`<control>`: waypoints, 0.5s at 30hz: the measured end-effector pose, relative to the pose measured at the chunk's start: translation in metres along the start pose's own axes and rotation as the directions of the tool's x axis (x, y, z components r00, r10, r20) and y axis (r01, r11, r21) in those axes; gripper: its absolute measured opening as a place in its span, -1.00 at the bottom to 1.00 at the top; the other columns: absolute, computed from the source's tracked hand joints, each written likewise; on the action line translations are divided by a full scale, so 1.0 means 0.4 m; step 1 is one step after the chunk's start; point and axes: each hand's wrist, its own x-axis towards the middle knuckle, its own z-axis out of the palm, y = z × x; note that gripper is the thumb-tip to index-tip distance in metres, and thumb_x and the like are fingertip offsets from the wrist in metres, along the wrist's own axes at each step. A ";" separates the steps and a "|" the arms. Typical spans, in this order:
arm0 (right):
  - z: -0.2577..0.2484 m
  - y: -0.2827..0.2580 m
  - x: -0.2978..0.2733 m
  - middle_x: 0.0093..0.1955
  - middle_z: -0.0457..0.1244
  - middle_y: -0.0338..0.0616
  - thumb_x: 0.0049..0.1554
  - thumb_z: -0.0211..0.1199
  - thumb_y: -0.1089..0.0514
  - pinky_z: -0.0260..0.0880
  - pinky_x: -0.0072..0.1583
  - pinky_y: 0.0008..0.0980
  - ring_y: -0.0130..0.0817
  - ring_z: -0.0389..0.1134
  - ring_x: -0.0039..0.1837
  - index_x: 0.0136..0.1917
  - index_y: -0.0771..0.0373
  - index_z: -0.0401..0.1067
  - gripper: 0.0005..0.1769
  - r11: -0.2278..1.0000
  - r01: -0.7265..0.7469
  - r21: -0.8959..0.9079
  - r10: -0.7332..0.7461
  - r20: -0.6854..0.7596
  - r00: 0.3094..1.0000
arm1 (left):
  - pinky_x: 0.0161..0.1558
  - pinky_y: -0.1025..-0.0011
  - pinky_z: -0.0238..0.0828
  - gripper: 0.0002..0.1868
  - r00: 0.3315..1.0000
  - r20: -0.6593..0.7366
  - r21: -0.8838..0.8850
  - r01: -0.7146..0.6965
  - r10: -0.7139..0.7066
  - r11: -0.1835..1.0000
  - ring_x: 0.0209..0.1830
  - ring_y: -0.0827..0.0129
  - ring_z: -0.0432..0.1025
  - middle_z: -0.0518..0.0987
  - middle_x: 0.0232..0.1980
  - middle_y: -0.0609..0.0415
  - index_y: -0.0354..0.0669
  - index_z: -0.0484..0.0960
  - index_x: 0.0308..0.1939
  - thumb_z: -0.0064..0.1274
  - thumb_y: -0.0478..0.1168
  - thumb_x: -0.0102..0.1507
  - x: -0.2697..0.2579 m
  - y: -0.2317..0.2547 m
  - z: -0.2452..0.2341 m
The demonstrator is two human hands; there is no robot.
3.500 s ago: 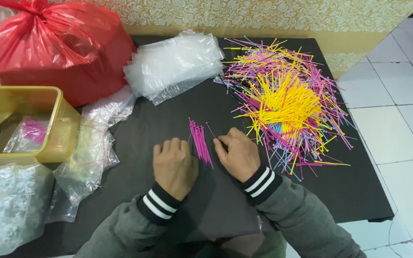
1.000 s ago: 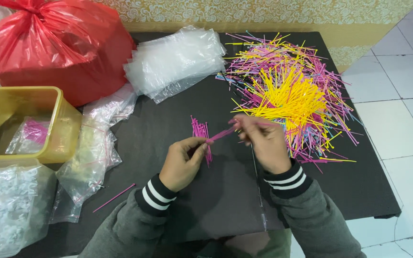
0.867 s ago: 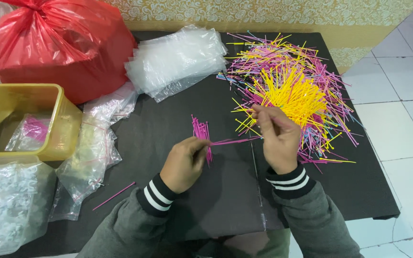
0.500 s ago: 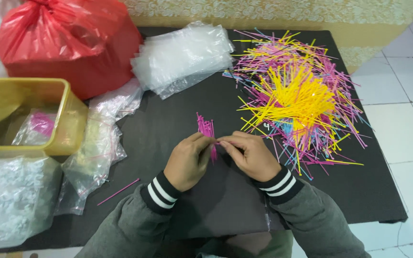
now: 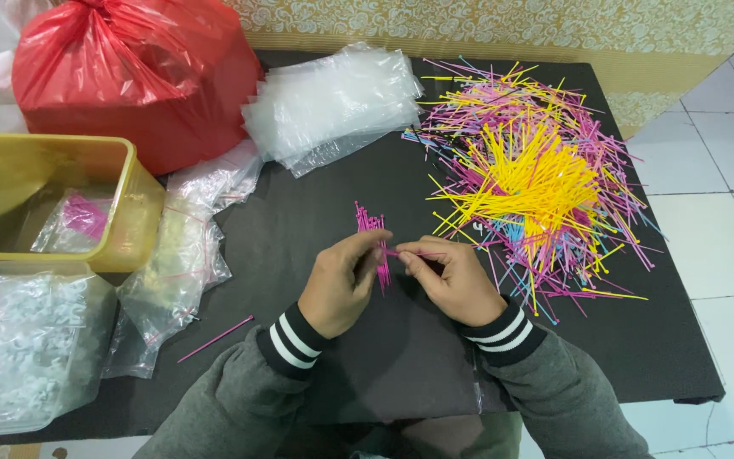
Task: Packing small colorful plastic sticks into plastic bags
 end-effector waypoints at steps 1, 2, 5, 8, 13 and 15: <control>0.002 -0.007 0.000 -0.39 0.36 -0.05 0.24 0.20 0.27 0.36 -0.16 -0.34 -0.36 0.37 -0.26 0.01 0.26 0.64 -0.81 1.000 0.000 0.000 0.000 0.001 1.000 | -0.45 0.24 0.50 -0.71 1.000 -0.001 0.000 0.001 -0.001 1.000 -0.42 0.03 0.57 0.62 -0.37 -0.24 -0.41 0.63 0.07 -0.07 -0.52 0.31 0.000 0.000 -0.002; 0.004 -0.015 0.000 -0.38 0.37 -0.04 0.23 0.21 0.27 0.36 -0.15 -0.35 -0.36 0.37 -0.26 0.00 0.28 0.64 -0.81 1.000 -0.010 0.024 0.010 -0.038 0.999 | -0.44 0.24 0.49 -0.71 0.998 -0.016 -0.006 0.058 -0.058 0.998 -0.45 0.09 0.56 0.64 -0.39 -0.22 -0.38 0.59 0.14 -0.05 -0.41 0.35 -0.001 0.000 -0.003; -0.002 -0.020 0.004 -0.36 0.39 -0.08 0.24 0.21 0.26 0.34 -0.13 -0.41 -0.44 0.34 -0.24 0.02 0.30 0.63 -0.81 0.997 -0.026 0.078 0.035 -0.110 0.993 | -0.42 0.28 0.46 -0.64 0.981 -0.022 -0.103 0.188 -0.191 0.977 -0.47 0.23 0.50 0.65 -0.39 -0.20 -0.38 0.53 0.21 -0.05 -0.22 0.40 0.001 -0.002 -0.010; -0.002 -0.025 0.009 -0.35 0.41 -0.13 0.25 0.21 0.26 0.34 -0.11 -0.47 -0.51 0.31 -0.23 0.04 0.30 0.62 -0.81 0.993 -0.017 0.116 0.038 -0.179 0.983 | -0.42 0.38 0.44 -0.58 0.938 0.064 -0.303 0.343 -0.340 0.889 -0.47 0.37 0.45 0.63 -0.40 -0.14 -0.43 0.54 0.19 0.00 -0.13 0.40 -0.006 -0.040 0.013; 0.030 -0.025 0.003 -0.30 0.43 -0.05 0.21 0.25 0.29 0.40 -0.12 -0.33 -0.22 0.46 -0.22 0.05 0.29 0.62 -0.82 0.995 0.099 -0.014 -0.100 -0.212 0.972 | -0.48 0.60 0.30 -0.59 0.815 0.260 -0.526 0.570 -0.519 0.631 -0.57 0.51 0.39 0.53 -0.53 0.02 -0.40 0.70 -0.18 -0.04 -0.06 0.43 -0.024 -0.090 0.077; 0.054 -0.006 -0.007 -0.23 0.43 -0.02 0.21 0.25 0.29 0.43 -0.13 -0.34 -0.14 0.47 -0.19 0.12 0.31 0.60 -0.78 0.974 0.183 -0.131 -0.205 -0.186 0.961 | -0.48 0.58 0.31 -0.71 0.772 0.198 -0.616 0.578 -0.604 0.536 -0.56 0.48 0.39 0.56 -0.45 -0.03 -0.39 0.73 -0.27 0.05 -0.21 0.38 -0.025 -0.099 0.079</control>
